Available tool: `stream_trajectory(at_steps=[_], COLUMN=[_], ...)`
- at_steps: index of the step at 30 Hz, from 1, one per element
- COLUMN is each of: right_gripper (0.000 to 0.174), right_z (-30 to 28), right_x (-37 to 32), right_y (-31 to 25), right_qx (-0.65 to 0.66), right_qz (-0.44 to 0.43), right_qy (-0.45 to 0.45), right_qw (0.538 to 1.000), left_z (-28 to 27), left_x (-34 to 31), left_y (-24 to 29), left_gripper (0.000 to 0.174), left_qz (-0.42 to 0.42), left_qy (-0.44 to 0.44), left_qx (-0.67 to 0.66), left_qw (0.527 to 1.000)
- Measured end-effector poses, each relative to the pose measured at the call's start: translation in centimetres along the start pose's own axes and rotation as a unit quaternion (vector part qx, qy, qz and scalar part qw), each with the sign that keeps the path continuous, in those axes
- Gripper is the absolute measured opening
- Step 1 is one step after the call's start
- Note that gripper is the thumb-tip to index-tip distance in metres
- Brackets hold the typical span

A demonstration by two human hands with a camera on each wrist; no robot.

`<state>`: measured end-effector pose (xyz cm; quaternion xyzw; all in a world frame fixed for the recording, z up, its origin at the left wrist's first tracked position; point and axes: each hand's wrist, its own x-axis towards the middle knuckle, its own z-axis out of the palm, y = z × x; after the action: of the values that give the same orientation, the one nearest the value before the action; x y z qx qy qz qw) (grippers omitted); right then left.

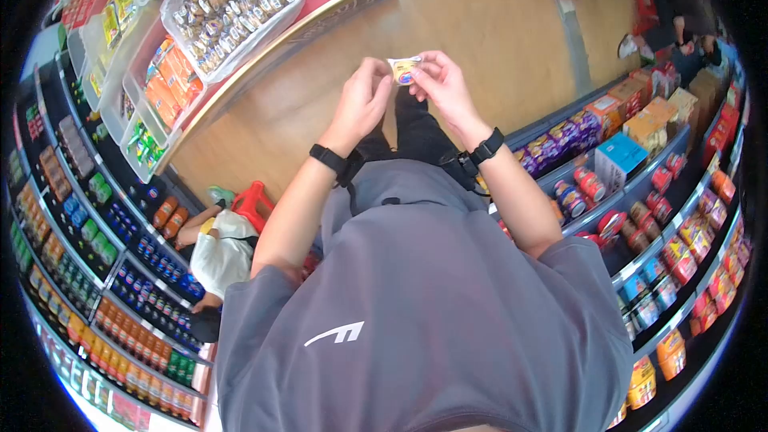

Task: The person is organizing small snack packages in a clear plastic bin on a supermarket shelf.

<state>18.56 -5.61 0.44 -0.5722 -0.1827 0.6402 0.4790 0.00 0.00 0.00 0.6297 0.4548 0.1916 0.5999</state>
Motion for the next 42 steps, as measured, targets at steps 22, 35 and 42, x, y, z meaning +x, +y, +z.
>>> stream_trajectory(at_steps=[22,35,42], right_gripper=[0.011,0.009,0.01], right_z=[-8.0,-21.5,-25.2], right_x=[2.4,15.4,21.2], right_y=[10.1,24.3,30.9], right_qx=[0.152,0.167,0.166], right_qz=[-0.021,0.0,0.018], right_qy=[0.188,0.283,0.294], right_qw=[0.97,0.944,0.941], left_z=[7.8,20.1,23.5], left_x=[8.0,20.0,24.2], left_y=[-7.8,-24.1,-31.9], left_gripper=[0.023,0.014,0.023], left_qz=[-0.018,-0.046,-0.02], left_qy=[-0.146,-0.148,-0.154], left_qx=[0.041,0.024,0.029], left_qw=[0.988,0.988,0.987])
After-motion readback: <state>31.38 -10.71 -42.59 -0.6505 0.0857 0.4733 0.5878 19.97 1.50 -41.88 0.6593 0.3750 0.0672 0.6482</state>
